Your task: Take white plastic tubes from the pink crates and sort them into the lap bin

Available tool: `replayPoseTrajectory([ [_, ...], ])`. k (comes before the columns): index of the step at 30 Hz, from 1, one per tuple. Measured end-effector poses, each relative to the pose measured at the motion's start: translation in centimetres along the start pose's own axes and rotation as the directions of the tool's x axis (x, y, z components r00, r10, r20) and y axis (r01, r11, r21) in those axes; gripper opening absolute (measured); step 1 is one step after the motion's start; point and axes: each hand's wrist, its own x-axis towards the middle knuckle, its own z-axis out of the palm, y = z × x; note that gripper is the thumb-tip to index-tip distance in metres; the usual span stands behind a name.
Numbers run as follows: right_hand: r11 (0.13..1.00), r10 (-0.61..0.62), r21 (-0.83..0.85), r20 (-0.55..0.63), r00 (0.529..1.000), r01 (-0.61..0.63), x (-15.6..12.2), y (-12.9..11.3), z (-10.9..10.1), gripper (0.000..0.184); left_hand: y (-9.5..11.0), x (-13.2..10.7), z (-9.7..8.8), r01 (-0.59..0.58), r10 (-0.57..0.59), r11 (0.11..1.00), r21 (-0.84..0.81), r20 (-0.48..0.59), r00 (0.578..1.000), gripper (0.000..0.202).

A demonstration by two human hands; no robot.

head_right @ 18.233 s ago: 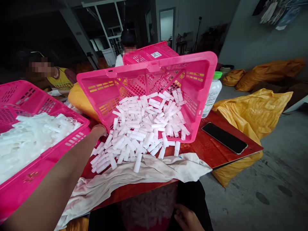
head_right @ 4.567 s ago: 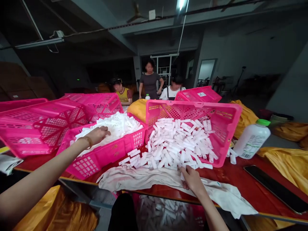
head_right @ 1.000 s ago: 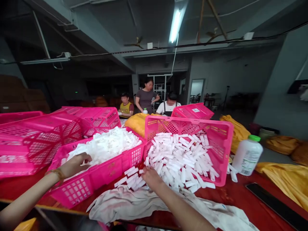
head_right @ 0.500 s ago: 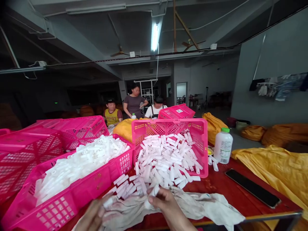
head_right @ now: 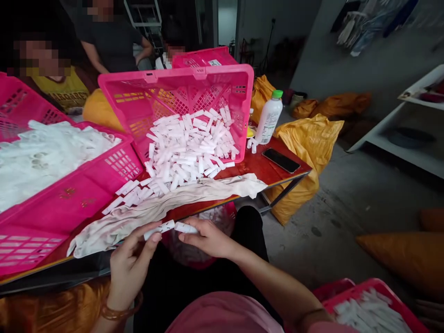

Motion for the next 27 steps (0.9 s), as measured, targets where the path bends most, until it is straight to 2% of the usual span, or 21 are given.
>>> replayPoseTrajectory([
  [3,0.966,-0.091,-0.244,0.005,0.996,0.090,-0.4,-0.1,0.8,0.024,0.4,-0.4,0.0,-0.093,0.092,0.996,0.006,0.123,0.988,0.021],
  [5,0.864,-0.200,-0.475,-0.018,0.980,0.168,-0.6,0.0,1.4,0.021,0.4,-0.4,0.2,-0.052,0.051,0.999,0.001,0.220,0.974,0.019],
  [7,0.773,-0.272,-0.601,-0.023,0.962,0.204,-0.6,0.0,2.0,0.021,0.3,-0.4,0.5,0.032,-0.032,0.999,0.002,0.255,0.967,0.020],
  [8,0.773,-0.277,-0.597,-0.015,0.961,0.214,-0.5,-0.1,2.2,0.021,0.2,-0.4,0.7,0.072,-0.068,0.997,-0.006,0.252,0.965,0.023],
  [12,0.913,-0.195,-0.355,0.057,0.979,0.203,0.0,-0.8,1.9,0.016,-0.7,-0.4,0.7,0.162,-0.127,0.974,-0.159,0.213,0.969,0.032],
  [15,0.954,-0.148,-0.241,0.135,0.980,0.178,0.1,-1.1,1.6,0.018,-1.1,-0.3,-0.1,0.091,-0.052,0.977,-0.193,0.197,0.979,0.015],
  [16,0.955,-0.139,-0.242,0.141,0.980,0.170,0.0,-1.0,1.6,0.019,-1.1,-0.3,-0.4,0.066,-0.026,0.984,-0.168,0.226,0.974,0.011],
  [17,0.948,-0.133,-0.273,0.124,0.983,0.162,-0.1,-0.8,1.8,0.020,-1.0,-0.3,-0.5,0.059,-0.021,0.989,-0.138,0.264,0.964,0.015],
  [19,0.907,-0.134,-0.398,0.037,0.990,0.137,-0.2,-0.3,2.3,0.021,-0.7,-0.5,-0.3,0.110,-0.075,0.989,-0.099,0.308,0.949,0.027],
  [21,0.868,-0.150,-0.485,-0.044,0.988,0.110,-0.3,0.1,2.6,0.024,-0.4,-0.9,0.1,0.190,-0.154,0.977,-0.100,0.287,0.945,0.032],
  [22,0.878,-0.144,-0.466,-0.043,0.989,0.108,-0.4,0.3,2.7,0.024,-0.3,-1.2,0.3,0.214,-0.176,0.970,-0.113,0.274,0.946,0.033],
  [24,0.954,-0.077,-0.288,0.046,0.996,0.088,-0.5,0.5,2.5,0.025,-0.6,-1.7,0.7,0.206,-0.162,0.966,-0.154,0.258,0.952,0.033],
  [25,0.986,-0.022,-0.162,0.124,0.992,0.043,-0.5,0.5,2.3,0.026,-0.8,-1.9,0.8,0.177,-0.129,0.969,-0.172,0.260,0.957,0.033],
  [27,0.996,0.070,0.029,0.273,0.959,-0.081,-0.6,0.6,2.0,0.031,-1.4,-2.2,0.9,0.108,-0.053,0.975,-0.194,0.268,0.962,0.032],
])
